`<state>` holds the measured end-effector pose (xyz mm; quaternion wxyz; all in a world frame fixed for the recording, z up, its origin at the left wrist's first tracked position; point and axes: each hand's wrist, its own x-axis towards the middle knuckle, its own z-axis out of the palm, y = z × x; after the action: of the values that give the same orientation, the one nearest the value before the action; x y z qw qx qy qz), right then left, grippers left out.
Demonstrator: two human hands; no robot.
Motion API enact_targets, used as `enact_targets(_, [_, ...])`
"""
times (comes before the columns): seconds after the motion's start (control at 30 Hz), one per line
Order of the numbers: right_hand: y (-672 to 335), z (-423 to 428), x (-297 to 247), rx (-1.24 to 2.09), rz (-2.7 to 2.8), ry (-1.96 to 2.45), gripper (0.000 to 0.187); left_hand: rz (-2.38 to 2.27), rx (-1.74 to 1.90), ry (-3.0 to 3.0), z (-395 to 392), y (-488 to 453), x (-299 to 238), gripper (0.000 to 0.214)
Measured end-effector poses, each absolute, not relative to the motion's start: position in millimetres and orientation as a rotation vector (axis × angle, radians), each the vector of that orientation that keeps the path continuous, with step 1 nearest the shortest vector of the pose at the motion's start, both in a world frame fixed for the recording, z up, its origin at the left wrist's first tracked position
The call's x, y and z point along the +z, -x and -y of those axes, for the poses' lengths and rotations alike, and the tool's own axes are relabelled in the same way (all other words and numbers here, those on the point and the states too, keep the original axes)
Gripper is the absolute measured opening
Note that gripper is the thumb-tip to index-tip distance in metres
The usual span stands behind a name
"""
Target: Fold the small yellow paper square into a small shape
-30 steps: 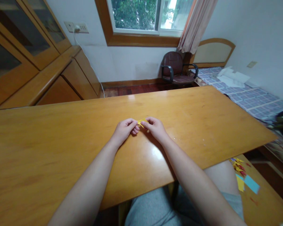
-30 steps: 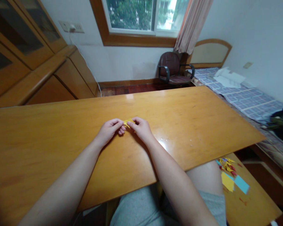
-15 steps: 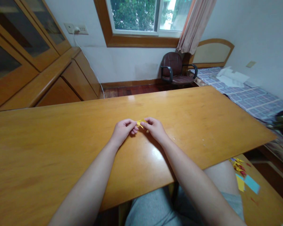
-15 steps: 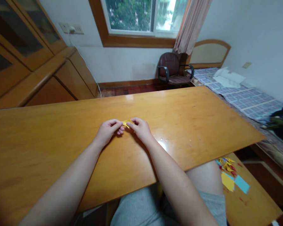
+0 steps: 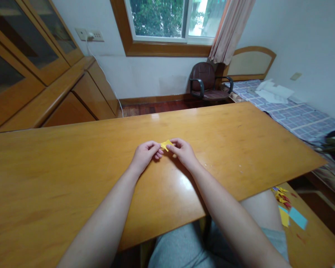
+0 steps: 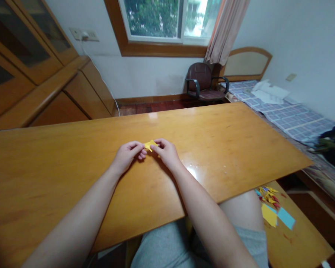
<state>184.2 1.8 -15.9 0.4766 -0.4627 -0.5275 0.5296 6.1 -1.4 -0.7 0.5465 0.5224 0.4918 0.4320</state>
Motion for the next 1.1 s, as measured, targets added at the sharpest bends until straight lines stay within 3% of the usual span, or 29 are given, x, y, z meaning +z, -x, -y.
enact_targets(1.1, [-183, -1, -22, 1.067, 1.421, 1.149, 0.024, -1.2, 0.889, -1.239, 3, -9, 3, 0.037])
